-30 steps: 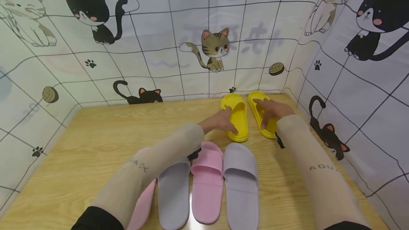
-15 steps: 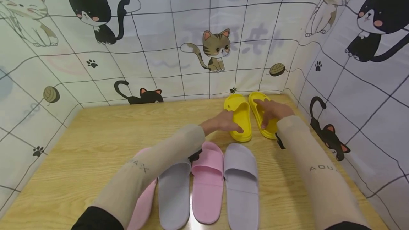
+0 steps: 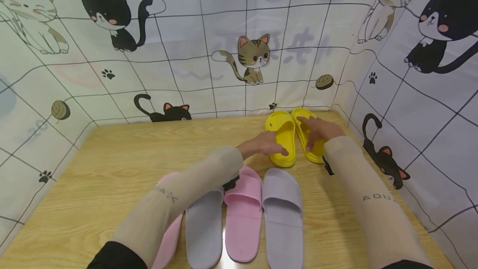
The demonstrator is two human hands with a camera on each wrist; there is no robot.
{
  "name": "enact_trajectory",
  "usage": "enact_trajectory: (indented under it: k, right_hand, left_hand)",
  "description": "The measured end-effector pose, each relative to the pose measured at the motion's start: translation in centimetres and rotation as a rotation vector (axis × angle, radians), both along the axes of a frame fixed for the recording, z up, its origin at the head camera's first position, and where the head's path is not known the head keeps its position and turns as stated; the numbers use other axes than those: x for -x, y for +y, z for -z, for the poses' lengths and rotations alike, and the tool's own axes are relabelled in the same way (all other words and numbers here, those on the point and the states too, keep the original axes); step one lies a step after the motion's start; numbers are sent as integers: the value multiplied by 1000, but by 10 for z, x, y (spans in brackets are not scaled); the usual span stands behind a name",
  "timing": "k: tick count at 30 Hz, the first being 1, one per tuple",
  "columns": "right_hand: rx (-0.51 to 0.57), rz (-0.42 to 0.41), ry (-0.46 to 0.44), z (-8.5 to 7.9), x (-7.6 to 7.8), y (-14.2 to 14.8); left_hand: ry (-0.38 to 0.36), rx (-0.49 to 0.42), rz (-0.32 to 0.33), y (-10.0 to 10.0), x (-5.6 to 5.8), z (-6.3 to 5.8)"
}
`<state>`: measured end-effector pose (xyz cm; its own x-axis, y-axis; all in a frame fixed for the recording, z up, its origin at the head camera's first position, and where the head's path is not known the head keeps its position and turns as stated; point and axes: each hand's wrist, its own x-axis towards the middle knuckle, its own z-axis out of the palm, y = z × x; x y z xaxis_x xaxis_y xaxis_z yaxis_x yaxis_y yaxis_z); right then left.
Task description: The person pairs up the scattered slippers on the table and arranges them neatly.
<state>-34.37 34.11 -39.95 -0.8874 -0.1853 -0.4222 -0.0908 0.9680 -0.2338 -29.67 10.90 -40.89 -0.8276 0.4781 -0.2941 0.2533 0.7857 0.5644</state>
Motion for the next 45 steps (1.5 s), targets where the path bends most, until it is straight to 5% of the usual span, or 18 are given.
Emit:
enact_trajectory:
  k: [9,16,27,35,41,45]
  right_hand:
    - [11,-14,-11,-2,-1,-2]
    - [-5,-58,21,-7,-4,-7]
    - [32,-88,76,-6,-1,-1]
    - [-5,-136,111,1,1,12]
    - [-69,-170,160,-23,-10,7]
    - [-41,-199,221,-45,-26,-10]
  left_hand:
    - [-32,-42,-8,3,-5,2]
    - [-35,-20,62,6,-13,-1]
    - [-105,-82,66,-8,-4,-13]
    - [-62,-186,108,-32,-3,-47]
    - [41,-237,136,-84,-15,-87]
    - [110,-232,148,-125,-23,-94]
